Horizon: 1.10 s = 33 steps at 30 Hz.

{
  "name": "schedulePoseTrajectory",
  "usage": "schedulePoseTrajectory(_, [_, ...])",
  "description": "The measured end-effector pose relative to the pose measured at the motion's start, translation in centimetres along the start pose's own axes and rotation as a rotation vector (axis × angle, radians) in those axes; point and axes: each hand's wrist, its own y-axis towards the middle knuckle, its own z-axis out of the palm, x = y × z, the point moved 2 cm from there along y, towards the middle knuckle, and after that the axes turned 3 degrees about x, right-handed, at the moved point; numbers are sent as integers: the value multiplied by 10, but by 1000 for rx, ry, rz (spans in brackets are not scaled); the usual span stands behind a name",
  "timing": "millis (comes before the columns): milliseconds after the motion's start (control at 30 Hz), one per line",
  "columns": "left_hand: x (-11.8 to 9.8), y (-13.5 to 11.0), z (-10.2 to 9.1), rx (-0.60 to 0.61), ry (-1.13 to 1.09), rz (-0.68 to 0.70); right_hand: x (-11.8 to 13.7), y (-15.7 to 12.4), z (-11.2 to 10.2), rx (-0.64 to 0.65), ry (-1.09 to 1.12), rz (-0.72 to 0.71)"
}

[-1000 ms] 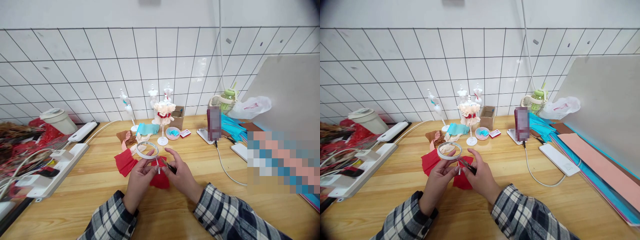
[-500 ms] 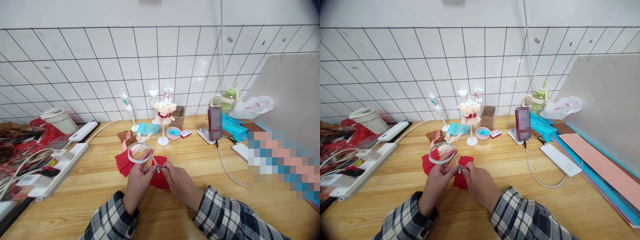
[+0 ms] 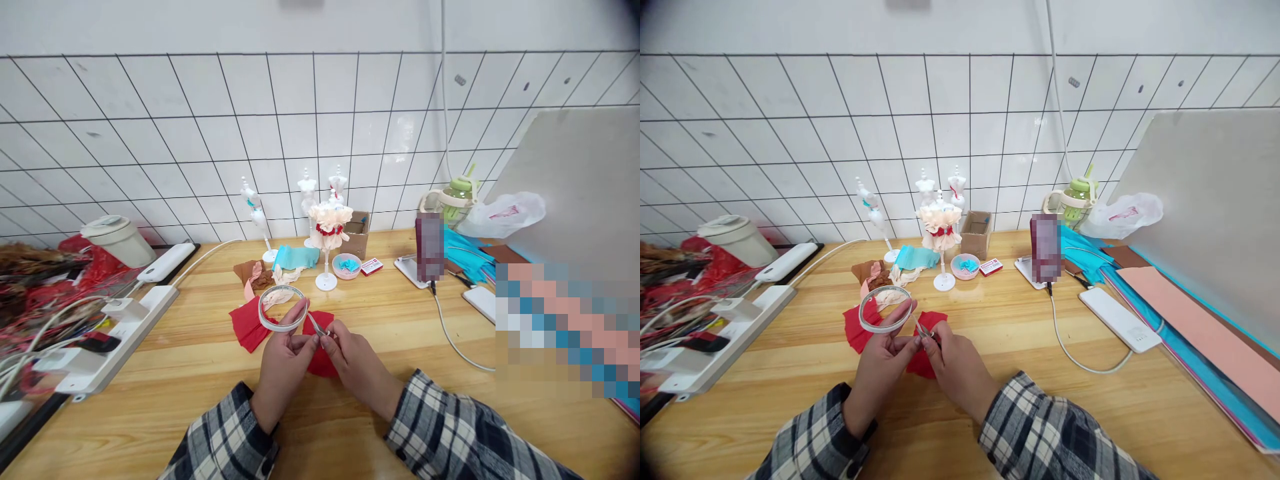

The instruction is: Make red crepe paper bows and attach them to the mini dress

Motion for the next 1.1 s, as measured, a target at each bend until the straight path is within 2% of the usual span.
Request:
schedulePoseTrajectory(400, [-2,-1,2,-7,-35,1,-2,1,1,-25,83,-4])
schedulePoseTrajectory(833, [-2,-1,3,-16,-96,-8,-4,2,1,-22,28,-17])
schedulePoseTrajectory(967, [-1,4,-7,-91,-4,24,-6,3,3,36,64,-46])
schedulePoseTrajectory(1100, [-2,12,-25,-233,70,58,-11,4,6,96,140,-75])
